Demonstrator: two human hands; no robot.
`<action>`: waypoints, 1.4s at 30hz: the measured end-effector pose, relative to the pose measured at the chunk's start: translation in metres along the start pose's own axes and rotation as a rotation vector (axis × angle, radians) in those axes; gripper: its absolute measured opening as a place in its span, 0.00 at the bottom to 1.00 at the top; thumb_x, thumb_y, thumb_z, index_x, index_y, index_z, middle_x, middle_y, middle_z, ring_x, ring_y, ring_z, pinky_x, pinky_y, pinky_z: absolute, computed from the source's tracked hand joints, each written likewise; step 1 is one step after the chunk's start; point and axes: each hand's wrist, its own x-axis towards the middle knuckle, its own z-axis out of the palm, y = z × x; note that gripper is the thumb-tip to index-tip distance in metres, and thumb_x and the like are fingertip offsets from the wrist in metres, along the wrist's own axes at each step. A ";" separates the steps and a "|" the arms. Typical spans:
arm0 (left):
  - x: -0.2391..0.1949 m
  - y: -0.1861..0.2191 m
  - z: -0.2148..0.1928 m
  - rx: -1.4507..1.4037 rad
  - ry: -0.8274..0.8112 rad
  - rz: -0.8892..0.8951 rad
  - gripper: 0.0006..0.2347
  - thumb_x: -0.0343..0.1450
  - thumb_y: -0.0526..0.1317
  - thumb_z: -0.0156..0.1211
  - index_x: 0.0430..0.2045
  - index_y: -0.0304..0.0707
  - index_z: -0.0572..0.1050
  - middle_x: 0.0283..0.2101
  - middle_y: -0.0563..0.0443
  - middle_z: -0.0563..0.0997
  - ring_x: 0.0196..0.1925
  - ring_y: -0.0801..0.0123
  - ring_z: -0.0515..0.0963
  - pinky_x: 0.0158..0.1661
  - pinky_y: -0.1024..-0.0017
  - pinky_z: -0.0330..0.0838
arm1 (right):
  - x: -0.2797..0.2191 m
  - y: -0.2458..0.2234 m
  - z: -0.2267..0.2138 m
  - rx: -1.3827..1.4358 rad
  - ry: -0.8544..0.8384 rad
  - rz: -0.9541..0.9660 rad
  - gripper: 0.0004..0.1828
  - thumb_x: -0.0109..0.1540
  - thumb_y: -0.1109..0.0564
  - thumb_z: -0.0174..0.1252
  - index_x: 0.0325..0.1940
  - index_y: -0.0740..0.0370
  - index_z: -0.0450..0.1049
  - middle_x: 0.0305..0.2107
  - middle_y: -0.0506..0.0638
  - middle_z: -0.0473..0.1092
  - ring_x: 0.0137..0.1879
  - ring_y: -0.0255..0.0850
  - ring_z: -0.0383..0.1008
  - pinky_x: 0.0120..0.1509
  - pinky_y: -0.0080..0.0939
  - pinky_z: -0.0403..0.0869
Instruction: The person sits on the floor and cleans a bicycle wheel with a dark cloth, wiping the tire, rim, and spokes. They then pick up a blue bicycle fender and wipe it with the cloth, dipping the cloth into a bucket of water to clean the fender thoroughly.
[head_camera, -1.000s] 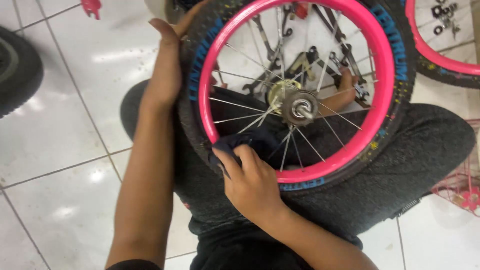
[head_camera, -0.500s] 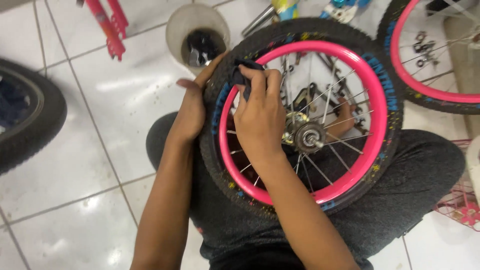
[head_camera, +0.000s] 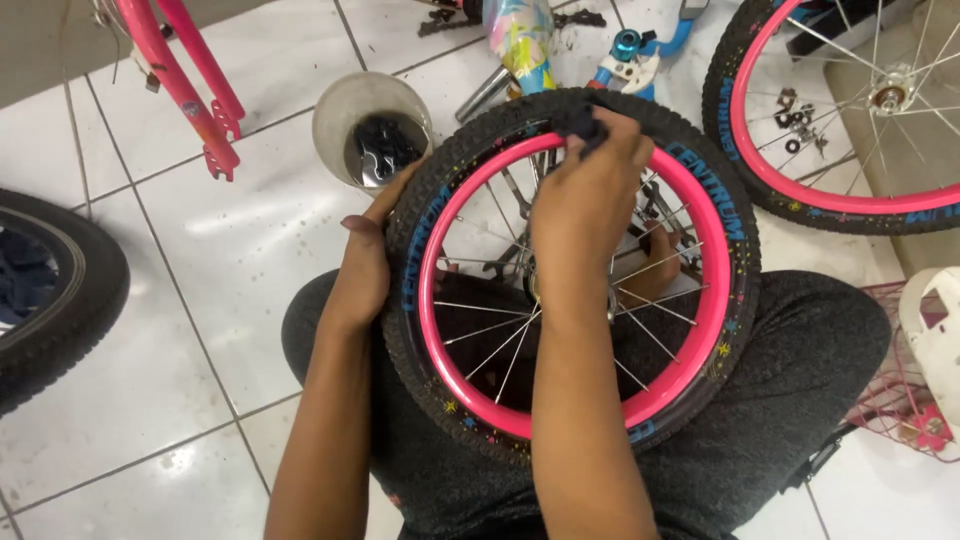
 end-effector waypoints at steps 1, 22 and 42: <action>0.001 0.002 -0.002 -0.004 -0.003 -0.004 0.52 0.64 0.80 0.13 0.66 0.33 0.63 0.70 0.32 0.65 0.73 0.38 0.65 0.70 0.44 0.54 | -0.003 -0.006 -0.001 -0.005 -0.001 0.003 0.14 0.66 0.62 0.56 0.56 0.58 0.66 0.45 0.56 0.63 0.47 0.66 0.78 0.43 0.63 0.79; 0.004 -0.002 0.008 0.114 -0.005 -0.340 0.56 0.55 0.81 0.05 0.71 0.50 0.60 0.66 0.31 0.70 0.66 0.41 0.72 0.66 0.52 0.64 | -0.139 0.010 -0.065 0.138 -0.651 -0.687 0.14 0.66 0.63 0.48 0.54 0.53 0.69 0.49 0.53 0.65 0.49 0.55 0.76 0.40 0.53 0.77; -0.005 0.007 0.025 0.049 0.075 -0.157 0.50 0.66 0.76 0.29 0.69 0.27 0.64 0.29 0.44 0.78 0.23 0.66 0.80 0.22 0.75 0.79 | -0.127 0.070 -0.122 0.133 -0.323 -0.514 0.23 0.59 0.65 0.65 0.57 0.54 0.73 0.48 0.50 0.69 0.45 0.45 0.77 0.44 0.42 0.76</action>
